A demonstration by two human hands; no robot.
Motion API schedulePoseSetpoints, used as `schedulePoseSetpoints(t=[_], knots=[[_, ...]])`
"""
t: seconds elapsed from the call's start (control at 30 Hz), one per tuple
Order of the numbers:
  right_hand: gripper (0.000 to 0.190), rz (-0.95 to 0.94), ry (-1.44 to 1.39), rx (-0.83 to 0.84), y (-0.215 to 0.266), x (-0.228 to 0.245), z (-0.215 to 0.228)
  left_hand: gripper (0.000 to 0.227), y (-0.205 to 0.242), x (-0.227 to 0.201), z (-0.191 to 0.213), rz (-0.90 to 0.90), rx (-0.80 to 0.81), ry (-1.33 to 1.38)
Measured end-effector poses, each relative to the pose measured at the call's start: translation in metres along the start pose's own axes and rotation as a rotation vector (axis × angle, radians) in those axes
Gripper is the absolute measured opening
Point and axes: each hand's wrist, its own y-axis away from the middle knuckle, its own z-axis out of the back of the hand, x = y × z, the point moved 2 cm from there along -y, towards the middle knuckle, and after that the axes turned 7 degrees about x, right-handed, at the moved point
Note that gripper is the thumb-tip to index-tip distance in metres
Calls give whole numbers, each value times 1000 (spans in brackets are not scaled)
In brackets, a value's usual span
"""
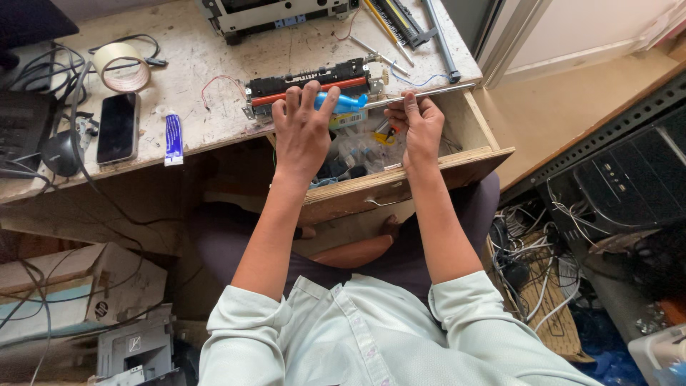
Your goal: The person sits cross-legged on the floor and works on a disassembled printer component. They handle a cylindrical drum, wipe it with a cloth, apply lubricant from a blue tube, and use a screwdriver to adjust parts. The person also handles a red drum and a black drum, placing them into the printer frame.
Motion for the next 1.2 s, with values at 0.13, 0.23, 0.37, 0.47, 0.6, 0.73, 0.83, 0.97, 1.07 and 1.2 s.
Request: schedulePoseSetpoints(t=[0.13, 0.23, 0.37, 0.47, 0.6, 0.73, 0.83, 0.97, 1.07, 1.2], knots=[[26, 11, -12, -21, -2, 0, 1, 51, 2, 0, -1, 27, -11, 15], [26, 38, -34, -51, -2, -1, 2, 43, 7, 0, -8, 153, 1, 291], [27, 90, -16, -70, -6, 2, 4, 39, 18, 2, -21, 229, 6, 553], [25, 135, 108, -88, -25, 13, 4, 38, 26, 7, -28, 258, -29, 701], [24, 239, 236, -8, -70, 29, 7, 34, 33, 7, -34, 290, -37, 758], [21, 353, 279, 95, -99, 33, 7, 36, 32, 5, -29, 268, -59, 703], [19, 351, 333, 65, -100, 24, 8, 38, 30, 7, -26, 300, -23, 707], [16, 388, 376, 106, -95, 17, 14, 36, 34, 5, -28, 292, -44, 708], [16, 404, 398, 123, -95, 16, 11, 35, 31, 7, -28, 291, -51, 709], [16, 416, 455, 133, -90, 16, 7, 35, 31, 7, -29, 293, -51, 708]])
